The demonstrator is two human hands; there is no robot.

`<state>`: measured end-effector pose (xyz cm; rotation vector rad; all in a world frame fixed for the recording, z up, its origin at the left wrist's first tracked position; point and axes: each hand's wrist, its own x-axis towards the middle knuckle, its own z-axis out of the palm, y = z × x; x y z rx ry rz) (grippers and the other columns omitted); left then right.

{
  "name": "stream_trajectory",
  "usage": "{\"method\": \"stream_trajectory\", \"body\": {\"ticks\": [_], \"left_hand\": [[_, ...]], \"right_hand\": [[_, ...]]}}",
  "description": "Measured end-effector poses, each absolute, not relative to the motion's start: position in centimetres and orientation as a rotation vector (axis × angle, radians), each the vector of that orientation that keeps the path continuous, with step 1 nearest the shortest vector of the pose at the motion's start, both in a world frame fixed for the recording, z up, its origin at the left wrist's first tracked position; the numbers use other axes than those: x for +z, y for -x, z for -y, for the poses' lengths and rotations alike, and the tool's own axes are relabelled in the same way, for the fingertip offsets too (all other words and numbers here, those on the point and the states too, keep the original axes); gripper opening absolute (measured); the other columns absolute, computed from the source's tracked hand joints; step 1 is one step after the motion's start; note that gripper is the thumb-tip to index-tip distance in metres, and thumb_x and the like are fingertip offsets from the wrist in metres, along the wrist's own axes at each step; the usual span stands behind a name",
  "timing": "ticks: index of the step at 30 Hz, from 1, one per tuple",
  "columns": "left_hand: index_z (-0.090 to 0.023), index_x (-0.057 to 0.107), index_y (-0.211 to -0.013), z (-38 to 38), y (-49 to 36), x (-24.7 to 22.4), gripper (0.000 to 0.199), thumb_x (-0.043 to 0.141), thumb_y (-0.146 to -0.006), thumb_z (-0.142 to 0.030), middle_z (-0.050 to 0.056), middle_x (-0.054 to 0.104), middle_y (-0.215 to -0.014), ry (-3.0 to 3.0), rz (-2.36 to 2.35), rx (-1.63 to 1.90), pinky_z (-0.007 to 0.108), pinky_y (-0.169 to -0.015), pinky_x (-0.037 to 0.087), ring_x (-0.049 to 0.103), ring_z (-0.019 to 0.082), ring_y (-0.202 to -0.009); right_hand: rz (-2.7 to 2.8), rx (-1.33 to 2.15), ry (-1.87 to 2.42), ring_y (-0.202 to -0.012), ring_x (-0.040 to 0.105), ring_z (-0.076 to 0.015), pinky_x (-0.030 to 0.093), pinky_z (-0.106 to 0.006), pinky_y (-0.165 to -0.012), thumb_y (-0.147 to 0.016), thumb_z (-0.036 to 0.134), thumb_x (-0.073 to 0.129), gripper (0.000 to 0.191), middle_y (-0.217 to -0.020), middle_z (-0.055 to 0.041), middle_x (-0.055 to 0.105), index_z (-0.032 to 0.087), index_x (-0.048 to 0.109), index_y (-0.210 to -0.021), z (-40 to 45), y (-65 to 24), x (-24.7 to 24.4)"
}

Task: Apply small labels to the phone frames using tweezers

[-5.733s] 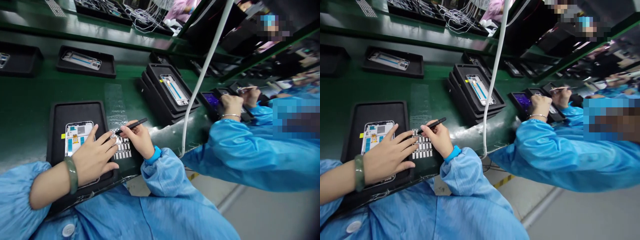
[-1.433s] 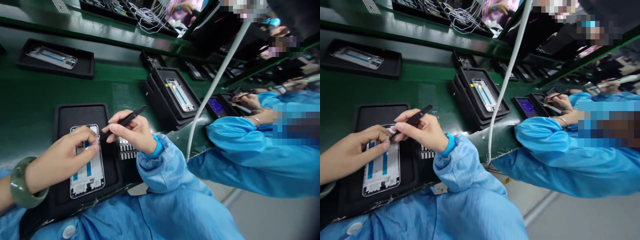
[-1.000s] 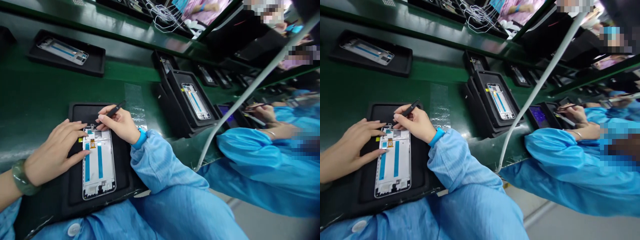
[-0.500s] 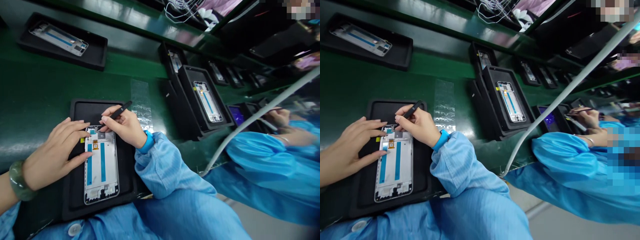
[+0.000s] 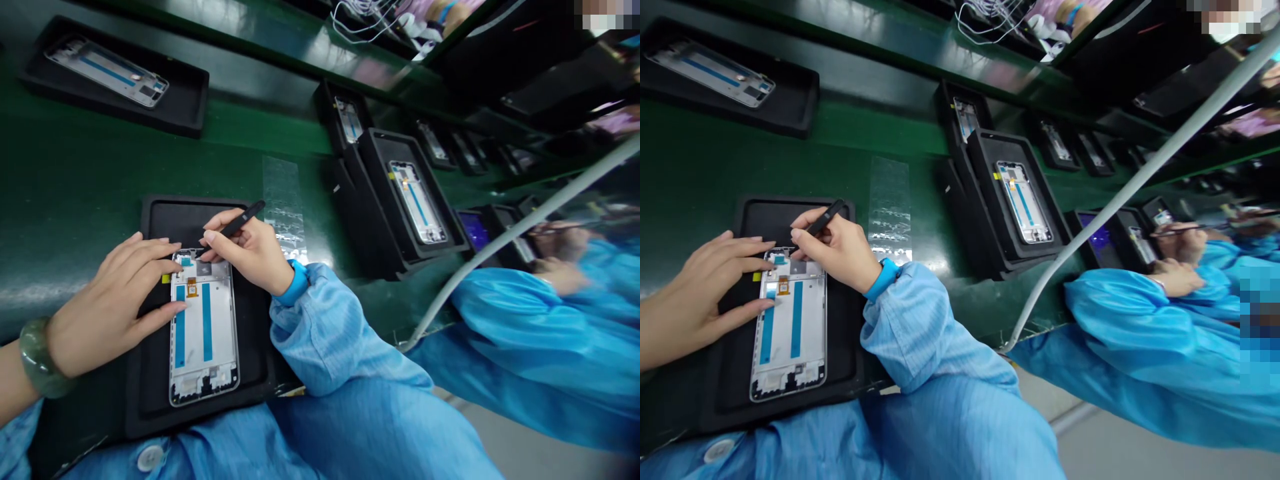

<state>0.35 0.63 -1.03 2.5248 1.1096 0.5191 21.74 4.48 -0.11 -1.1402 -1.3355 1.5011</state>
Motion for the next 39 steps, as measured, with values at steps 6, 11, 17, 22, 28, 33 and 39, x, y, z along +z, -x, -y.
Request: {"method": "stream_trajectory", "body": {"ticks": [6, 11, 17, 22, 28, 33, 39], "left_hand": [[-0.020, 0.049, -0.129, -0.6, -0.6, -1.3, 0.045, 0.045, -0.089, -0.041, 0.013, 0.049, -0.130, -2.652, -1.093, 0.455, 0.055, -0.113, 0.024, 0.042, 0.030, -0.127], [-0.020, 0.051, -0.130, -0.5, -0.9, -1.1, 0.045, 0.044, -0.089, -0.037, 0.016, 0.050, -0.126, -2.699, -1.108, 0.429, 0.056, -0.112, 0.023, 0.043, 0.032, -0.126], [-0.017, 0.052, -0.128, -0.5, -1.0, -1.0, 0.044, 0.044, -0.088, -0.034, 0.016, 0.050, -0.127, -2.692, -1.124, 0.426, 0.055, -0.113, 0.022, 0.043, 0.032, -0.126], [-0.018, 0.050, -0.129, -0.4, -1.0, -1.3, 0.044, 0.043, -0.089, -0.036, 0.015, 0.048, -0.128, -2.712, -1.135, 0.445, 0.056, -0.112, 0.024, 0.043, 0.031, -0.125], [-0.014, 0.047, -0.131, -0.4, -1.0, -1.5, 0.048, 0.043, -0.089, -0.038, 0.017, 0.048, -0.128, -2.721, -1.145, 0.460, 0.056, -0.112, 0.024, 0.043, 0.032, -0.124], [-0.014, 0.046, -0.132, -0.4, -1.0, -1.5, 0.048, 0.043, -0.090, -0.036, 0.017, 0.047, -0.127, -2.725, -1.134, 0.465, 0.056, -0.112, 0.025, 0.042, 0.032, -0.125], [-0.014, 0.046, -0.133, -0.4, -0.9, -1.6, 0.048, 0.043, -0.090, -0.037, 0.017, 0.047, -0.127, -2.722, -1.128, 0.462, 0.056, -0.112, 0.024, 0.042, 0.032, -0.125]], "right_hand": [[1.418, 1.457, 1.134, -0.063, 0.068, -0.0102, 0.056, -0.020, -0.058, -0.079, 0.037, 0.064, 0.022, -0.080, 0.0019, 0.063, 0.020, 0.056, -0.088, -4.6, -21.8, -0.6], [1.534, 1.381, 1.138, -0.066, 0.068, -0.0108, 0.056, -0.021, -0.062, -0.081, 0.035, 0.062, 0.019, -0.080, 0.0019, 0.062, 0.020, 0.057, -0.091, -4.6, -21.7, -0.8], [1.407, 1.261, 1.174, -0.064, 0.065, -0.0094, 0.057, -0.022, -0.062, -0.080, 0.040, 0.063, 0.023, -0.080, 0.0019, 0.063, 0.021, 0.056, -0.090, -4.8, -22.3, 0.4], [1.291, 1.280, 1.087, -0.077, 0.067, -0.0112, 0.058, -0.025, -0.072, -0.082, 0.039, 0.061, 0.023, -0.088, 0.0004, 0.064, 0.022, 0.052, -0.095, -4.9, -22.1, 0.7], [1.583, 1.172, 1.122, -0.085, 0.066, -0.0147, 0.057, -0.030, -0.075, -0.084, 0.037, 0.057, 0.024, -0.092, -0.0033, 0.064, 0.020, 0.053, -0.101, -4.8, -21.5, -1.3], [1.678, 1.082, 1.122, -0.081, 0.065, -0.0134, 0.055, -0.028, -0.074, -0.083, 0.029, 0.055, 0.018, -0.088, -0.0027, 0.065, 0.020, 0.053, -0.098, -4.5, -21.7, -0.9], [1.707, 1.036, 1.130, -0.081, 0.065, -0.0128, 0.055, -0.026, -0.073, -0.082, 0.027, 0.055, 0.016, -0.090, -0.0025, 0.064, 0.020, 0.054, -0.096, -4.4, -21.6, -0.6]]}}
